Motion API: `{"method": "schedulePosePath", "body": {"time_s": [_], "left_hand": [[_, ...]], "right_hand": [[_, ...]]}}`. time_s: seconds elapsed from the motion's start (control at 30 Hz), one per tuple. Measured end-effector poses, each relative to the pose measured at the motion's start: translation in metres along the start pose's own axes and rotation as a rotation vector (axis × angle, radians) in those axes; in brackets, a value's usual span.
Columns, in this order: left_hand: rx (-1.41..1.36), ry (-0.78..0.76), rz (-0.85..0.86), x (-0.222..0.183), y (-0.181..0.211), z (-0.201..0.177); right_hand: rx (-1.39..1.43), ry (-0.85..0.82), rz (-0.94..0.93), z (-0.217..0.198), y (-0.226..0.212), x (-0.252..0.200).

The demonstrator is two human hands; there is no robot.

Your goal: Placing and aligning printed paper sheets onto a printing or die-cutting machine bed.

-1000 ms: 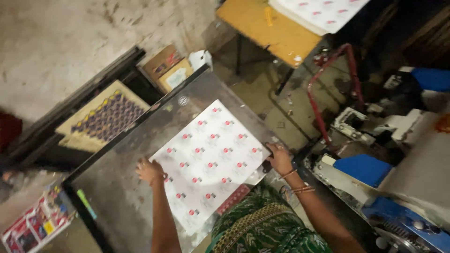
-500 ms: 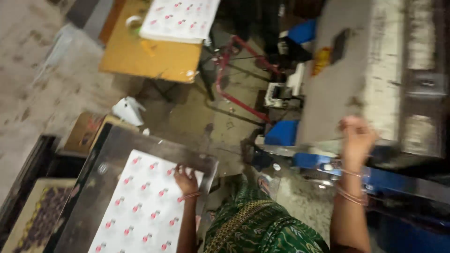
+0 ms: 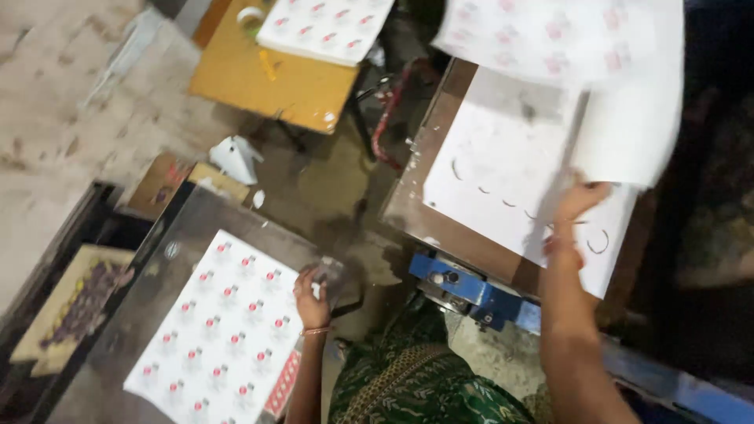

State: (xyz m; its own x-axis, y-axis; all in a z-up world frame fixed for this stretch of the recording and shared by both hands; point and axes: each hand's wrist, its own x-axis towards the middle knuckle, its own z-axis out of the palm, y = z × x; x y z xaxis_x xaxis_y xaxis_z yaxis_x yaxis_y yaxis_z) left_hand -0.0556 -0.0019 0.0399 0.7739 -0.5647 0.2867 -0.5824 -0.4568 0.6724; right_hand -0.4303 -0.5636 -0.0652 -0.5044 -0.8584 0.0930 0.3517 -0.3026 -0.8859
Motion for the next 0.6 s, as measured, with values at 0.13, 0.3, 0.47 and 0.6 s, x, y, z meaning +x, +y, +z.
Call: {"method": "schedulePosePath", "body": {"time_s": [0.13,0.3,0.47,0.6], "left_hand": [[-0.455,-0.022,-0.040,-0.023,0.000,0.022],[-0.658,0.118,-0.480,-0.036,-0.093,0.041],[0.508,0.371,-0.205,-0.064,-0.277,-0.078],[-0.335,0.563,-0.808,-0.109,-0.315,-0.220]], "right_hand": [[-0.961,-1.015,-0.736,0.011,0.081,-0.245],[-0.447,-1.650,0.159,0.089,-0.159,-0.503],[-0.135,-2.096,-0.144,0.093,-0.171,-0.555],[-0.405,-2.198,-0.233,0.094,-0.132,-0.584]]}}
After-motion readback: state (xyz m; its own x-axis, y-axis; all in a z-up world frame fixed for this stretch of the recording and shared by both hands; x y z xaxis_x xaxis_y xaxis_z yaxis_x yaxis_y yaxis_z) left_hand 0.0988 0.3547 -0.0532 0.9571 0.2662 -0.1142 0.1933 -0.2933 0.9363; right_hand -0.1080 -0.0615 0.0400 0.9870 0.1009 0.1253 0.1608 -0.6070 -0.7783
